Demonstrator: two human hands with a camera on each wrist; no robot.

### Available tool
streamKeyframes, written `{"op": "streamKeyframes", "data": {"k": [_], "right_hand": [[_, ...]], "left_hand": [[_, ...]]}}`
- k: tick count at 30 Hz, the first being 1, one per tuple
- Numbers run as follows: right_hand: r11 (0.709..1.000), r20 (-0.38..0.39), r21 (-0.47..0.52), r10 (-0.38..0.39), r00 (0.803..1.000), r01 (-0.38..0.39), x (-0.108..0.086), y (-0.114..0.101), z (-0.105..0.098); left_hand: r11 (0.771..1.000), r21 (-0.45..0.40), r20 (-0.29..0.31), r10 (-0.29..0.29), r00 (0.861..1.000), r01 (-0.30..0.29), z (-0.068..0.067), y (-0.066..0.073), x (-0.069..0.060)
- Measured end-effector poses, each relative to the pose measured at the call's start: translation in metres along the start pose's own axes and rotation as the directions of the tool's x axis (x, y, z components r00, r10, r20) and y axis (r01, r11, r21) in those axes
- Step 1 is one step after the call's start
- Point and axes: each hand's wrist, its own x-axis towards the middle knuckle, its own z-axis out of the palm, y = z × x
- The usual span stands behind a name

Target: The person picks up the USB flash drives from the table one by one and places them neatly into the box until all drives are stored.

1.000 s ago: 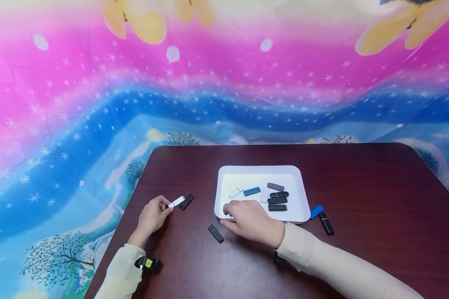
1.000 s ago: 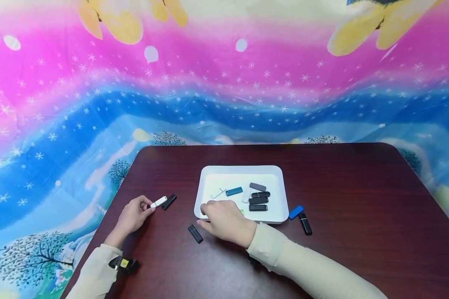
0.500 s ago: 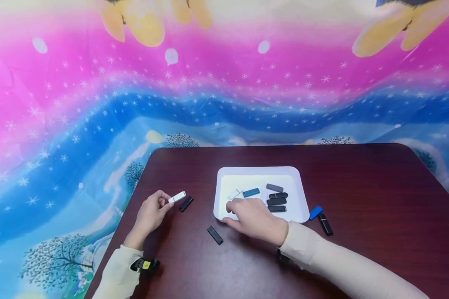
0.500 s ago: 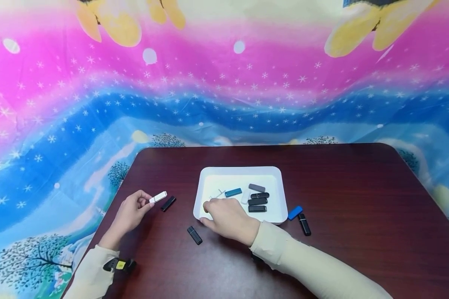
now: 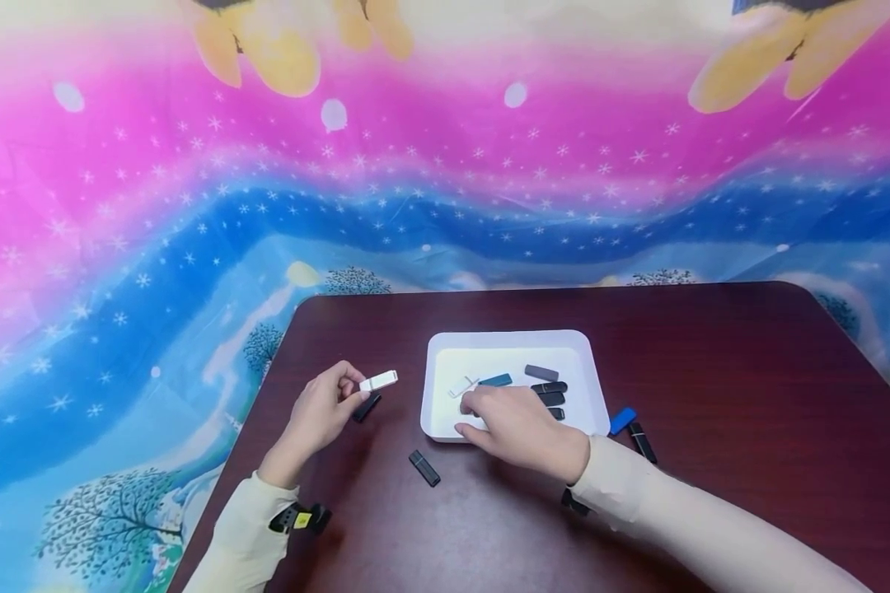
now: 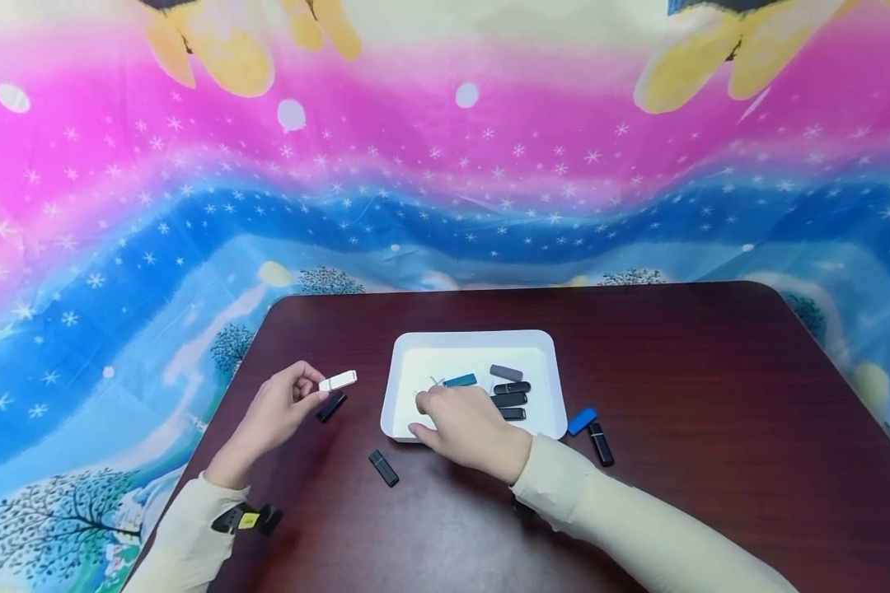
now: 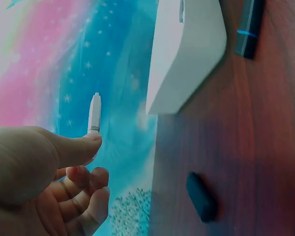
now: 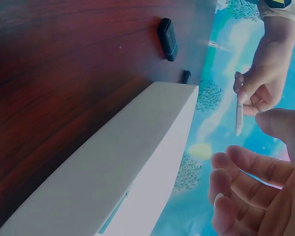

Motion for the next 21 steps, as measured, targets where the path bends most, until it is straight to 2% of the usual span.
{"op": "streamKeyframes", "data": {"k": [11, 21], "right_hand": [[0.999, -0.010, 0.011, 0.039, 0.999, -0.039, -0.011, 0.014, -0.012], [0.993, 0.006, 0.011, 0.117, 0.993, -0.117, -0.017, 0.029, -0.018]], "left_hand": [[0.997, 0.028, 0.040, 0.077, 0.996, -0.078, 0.007, 0.037, 0.015], [0.995, 0.046, 0.070, 0.084, 0.994, -0.088, 0.015, 0.059, 0.027]]}}
